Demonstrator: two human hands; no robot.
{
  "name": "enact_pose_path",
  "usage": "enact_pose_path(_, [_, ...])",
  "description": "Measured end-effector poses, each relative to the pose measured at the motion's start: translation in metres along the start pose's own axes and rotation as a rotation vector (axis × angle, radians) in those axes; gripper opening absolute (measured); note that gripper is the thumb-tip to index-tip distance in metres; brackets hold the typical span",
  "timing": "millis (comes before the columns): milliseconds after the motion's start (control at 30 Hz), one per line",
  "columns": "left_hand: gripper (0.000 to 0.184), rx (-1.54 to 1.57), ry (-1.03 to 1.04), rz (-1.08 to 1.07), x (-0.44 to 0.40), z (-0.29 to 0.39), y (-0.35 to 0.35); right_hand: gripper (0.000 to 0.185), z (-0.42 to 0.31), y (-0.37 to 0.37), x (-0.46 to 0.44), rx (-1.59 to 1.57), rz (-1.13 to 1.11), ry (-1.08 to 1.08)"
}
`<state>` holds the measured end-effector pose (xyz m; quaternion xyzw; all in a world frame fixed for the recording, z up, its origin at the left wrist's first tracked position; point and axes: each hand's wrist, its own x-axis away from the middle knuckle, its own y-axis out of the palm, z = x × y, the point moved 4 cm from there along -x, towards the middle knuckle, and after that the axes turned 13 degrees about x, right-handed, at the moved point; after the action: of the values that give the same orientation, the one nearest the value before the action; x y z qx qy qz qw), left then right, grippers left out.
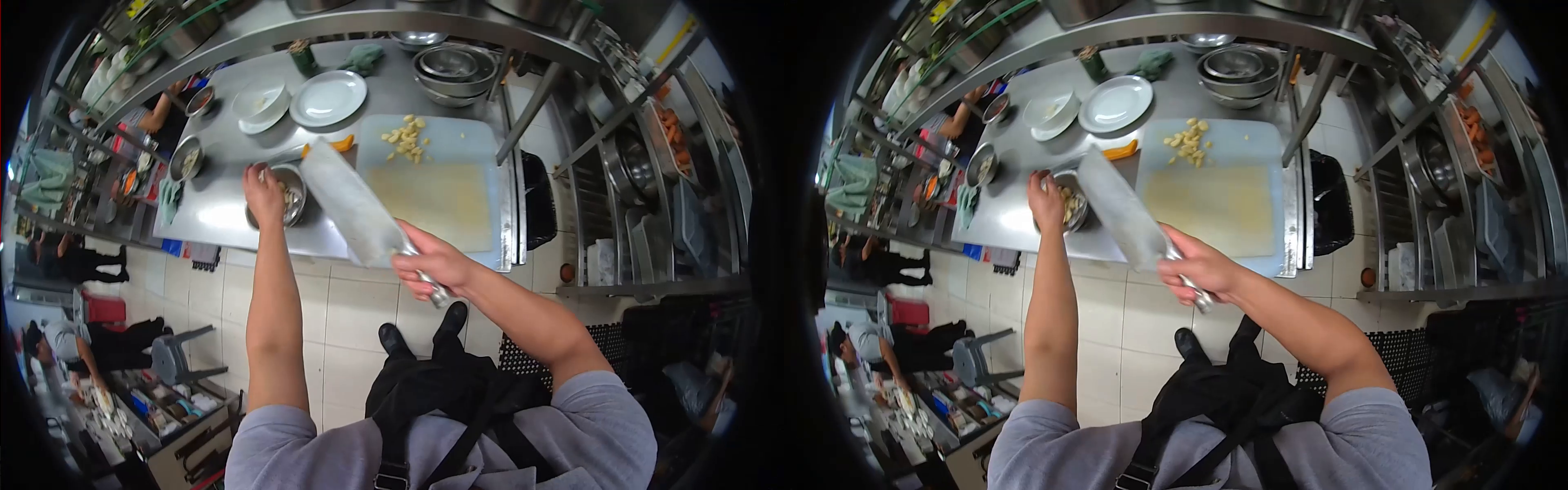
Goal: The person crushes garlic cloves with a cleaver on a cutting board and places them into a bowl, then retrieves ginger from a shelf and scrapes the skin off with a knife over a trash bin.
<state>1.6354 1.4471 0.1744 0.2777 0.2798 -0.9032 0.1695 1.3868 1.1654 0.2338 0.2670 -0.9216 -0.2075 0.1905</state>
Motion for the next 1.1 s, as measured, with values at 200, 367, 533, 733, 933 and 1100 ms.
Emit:
enact_pose_path(200, [0.041, 0.214, 0.176, -0.453, 0.041, 0.109, 0.129, 0.09, 0.066, -0.066, 0.135, -0.214, 0.284, 0.047])
enact_pose_path(367, [0.05, -0.073, 0.248, -0.626, 0.064, 0.154, 0.236, 0.09, 0.083, -0.073, 0.188, -0.241, 0.382, -0.044])
enact_pose_path(533, [0.026, -0.241, 0.116, -0.663, 0.067, 0.133, 0.282, 0.091, 0.09, -0.079, 0.207, -0.282, 0.434, 0.002])
enact_pose_path(733, [0.02, -0.14, 0.046, -0.633, 0.047, 0.122, 0.265, 0.093, 0.085, -0.087, 0.205, -0.185, 0.446, -0.015])
enact_pose_path(933, [0.016, -0.026, 0.162, -0.665, 0.113, 0.166, 0.213, 0.091, 0.078, -0.089, 0.184, -0.194, 0.484, -0.043])
enact_pose_path(1100, [0.018, 0.006, 0.38, -0.798, 0.193, 0.182, 0.154, 0.088, 0.069, -0.07, 0.166, -0.056, 0.494, -0.016])
